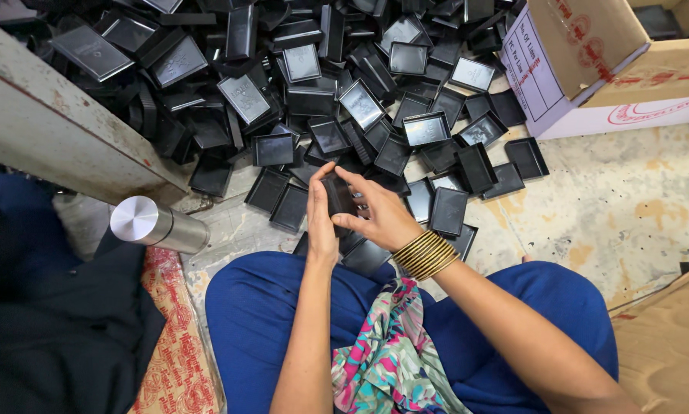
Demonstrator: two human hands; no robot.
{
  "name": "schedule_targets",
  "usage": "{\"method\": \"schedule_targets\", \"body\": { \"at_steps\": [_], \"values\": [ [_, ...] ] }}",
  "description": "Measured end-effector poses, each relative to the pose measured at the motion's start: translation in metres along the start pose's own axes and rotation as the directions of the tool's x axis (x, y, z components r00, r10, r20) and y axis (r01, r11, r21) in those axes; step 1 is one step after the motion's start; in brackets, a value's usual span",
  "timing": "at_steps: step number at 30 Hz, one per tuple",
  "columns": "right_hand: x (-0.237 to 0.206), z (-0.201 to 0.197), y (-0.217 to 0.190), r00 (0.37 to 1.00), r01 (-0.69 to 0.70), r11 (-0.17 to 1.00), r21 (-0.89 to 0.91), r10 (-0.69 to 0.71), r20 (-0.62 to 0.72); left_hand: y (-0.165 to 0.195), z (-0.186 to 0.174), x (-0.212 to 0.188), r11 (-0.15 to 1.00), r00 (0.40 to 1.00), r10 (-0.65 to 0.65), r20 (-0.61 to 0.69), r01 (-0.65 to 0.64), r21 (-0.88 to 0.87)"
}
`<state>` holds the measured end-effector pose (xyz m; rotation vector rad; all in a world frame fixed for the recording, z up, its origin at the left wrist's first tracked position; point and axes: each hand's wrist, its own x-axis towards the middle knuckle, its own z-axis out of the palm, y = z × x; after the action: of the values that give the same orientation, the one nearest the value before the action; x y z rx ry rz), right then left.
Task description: The person sits on the floor and repeatedly picks up small black plastic cases from a large pile. They open each case, check the interior, and place the opened parts into a nearby cardboard box. The process continues with many identical items.
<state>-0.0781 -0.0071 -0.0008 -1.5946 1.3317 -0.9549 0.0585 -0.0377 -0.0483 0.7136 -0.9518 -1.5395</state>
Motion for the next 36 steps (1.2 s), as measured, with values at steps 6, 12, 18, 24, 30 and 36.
{"method": "schedule_targets", "body": {
  "at_steps": [6,12,18,24,30,36],
  "values": [
    [0.006,-0.002,0.000,0.982,0.071,0.903,0.424,-0.138,0.129,0.002,-0.004,0.004,0.985,0.987,0.107,-0.119,-0.121,-0.119],
    [-0.001,-0.008,-0.011,0.978,0.197,0.905,-0.376,-0.207,0.015,0.006,-0.023,0.009,0.831,0.859,0.402,-0.316,-0.198,0.520],
    [-0.009,0.006,-0.025,0.926,0.349,0.927,-0.140,-0.318,0.203,0.011,-0.039,0.008,0.921,0.695,0.377,-0.613,-0.209,0.330],
    [-0.019,0.015,-0.035,0.965,0.243,0.922,-0.301,-0.199,0.168,0.006,-0.050,0.010,0.940,0.681,0.341,-0.649,-0.252,0.230],
    [-0.009,-0.016,0.001,0.974,0.112,0.952,-0.286,-0.049,0.220,-0.014,-0.036,0.011,0.898,0.808,0.308,-0.502,-0.072,0.434],
    [0.017,-0.167,0.030,0.962,-0.019,0.962,0.272,0.091,-0.258,-0.010,-0.038,0.013,0.979,0.856,0.134,-0.499,-0.037,0.199]
  ]
}}
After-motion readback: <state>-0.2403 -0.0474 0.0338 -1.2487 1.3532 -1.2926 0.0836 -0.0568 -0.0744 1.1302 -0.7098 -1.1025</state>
